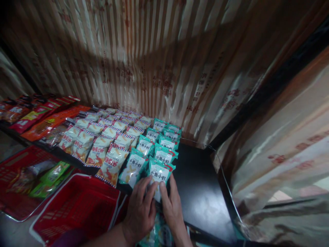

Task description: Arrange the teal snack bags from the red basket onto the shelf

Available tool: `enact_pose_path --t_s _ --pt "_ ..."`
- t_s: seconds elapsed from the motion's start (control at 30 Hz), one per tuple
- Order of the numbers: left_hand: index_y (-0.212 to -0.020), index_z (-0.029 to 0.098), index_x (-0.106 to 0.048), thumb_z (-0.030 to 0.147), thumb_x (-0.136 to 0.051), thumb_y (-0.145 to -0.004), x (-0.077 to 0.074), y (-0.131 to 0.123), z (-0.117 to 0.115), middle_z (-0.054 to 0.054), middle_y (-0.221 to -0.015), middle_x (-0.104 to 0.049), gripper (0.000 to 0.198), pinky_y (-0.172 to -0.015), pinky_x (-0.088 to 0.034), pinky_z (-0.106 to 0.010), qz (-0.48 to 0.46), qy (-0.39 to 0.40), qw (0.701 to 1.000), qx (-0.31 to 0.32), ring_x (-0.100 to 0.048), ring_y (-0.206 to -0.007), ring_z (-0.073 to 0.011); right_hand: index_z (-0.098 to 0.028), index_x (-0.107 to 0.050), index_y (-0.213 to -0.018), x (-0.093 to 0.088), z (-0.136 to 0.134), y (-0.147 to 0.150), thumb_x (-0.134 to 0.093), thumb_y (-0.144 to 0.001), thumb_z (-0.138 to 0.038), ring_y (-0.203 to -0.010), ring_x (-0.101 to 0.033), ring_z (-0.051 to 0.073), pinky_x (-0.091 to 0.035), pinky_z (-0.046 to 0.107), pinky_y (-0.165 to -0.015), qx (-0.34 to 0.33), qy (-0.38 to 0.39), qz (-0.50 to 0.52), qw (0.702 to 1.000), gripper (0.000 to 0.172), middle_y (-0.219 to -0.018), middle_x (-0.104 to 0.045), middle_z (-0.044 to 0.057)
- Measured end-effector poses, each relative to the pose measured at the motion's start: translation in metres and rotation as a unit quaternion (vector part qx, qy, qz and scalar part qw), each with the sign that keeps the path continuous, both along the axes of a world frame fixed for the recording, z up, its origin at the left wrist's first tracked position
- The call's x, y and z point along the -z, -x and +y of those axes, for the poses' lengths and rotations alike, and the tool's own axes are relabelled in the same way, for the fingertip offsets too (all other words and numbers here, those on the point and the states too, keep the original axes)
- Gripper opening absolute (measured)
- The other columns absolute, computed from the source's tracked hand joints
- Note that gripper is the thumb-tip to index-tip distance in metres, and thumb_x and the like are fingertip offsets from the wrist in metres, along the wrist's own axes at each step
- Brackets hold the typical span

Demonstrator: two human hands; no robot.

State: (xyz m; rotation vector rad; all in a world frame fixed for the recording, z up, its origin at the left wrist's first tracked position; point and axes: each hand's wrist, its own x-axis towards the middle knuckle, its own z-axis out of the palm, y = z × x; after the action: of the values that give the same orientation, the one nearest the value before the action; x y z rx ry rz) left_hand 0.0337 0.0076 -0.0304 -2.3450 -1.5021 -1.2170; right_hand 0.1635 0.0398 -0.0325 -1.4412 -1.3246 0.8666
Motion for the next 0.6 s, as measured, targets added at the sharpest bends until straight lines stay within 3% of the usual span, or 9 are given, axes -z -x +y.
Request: enact_pose_path --t_s 0.3,0.6 --pt "-0.135 0.014 -0.041 0.005 -0.042 -0.082 0.0025 0.003 0.0052 -0.013 -0.133 -0.047 0.053 -0.1 -0.045 -0.04 -0.011 -0.012 1.0 -0.009 -0.041 -0.127 -0.0236 -0.018 -0.041 -0.137 0.0075 0.0024 0.0032 -0.049 -0.084 -0.053 -0.132 -0.038 0.025 -0.026 0.042 -0.111 0.032 -0.025 -0.02 0.999 0.064 -0.142 -0.044 0.011" --pt "-0.138 0.013 -0.035 0.006 -0.041 -0.082 0.0045 0.0057 0.0035 -0.016 -0.141 -0.038 0.057 -0.104 -0.04 -0.045 -0.022 0.013 0.999 0.045 -0.031 -0.135 -0.0272 -0.016 -0.038 -0.138 0.0053 -0.0045 0.0039 -0.049 -0.083 -0.055 -0.133 -0.036 0.028 -0.025 0.047 -0.111 0.056 -0.048 -0.049 0.996 0.068 -0.144 -0.042 0.013"
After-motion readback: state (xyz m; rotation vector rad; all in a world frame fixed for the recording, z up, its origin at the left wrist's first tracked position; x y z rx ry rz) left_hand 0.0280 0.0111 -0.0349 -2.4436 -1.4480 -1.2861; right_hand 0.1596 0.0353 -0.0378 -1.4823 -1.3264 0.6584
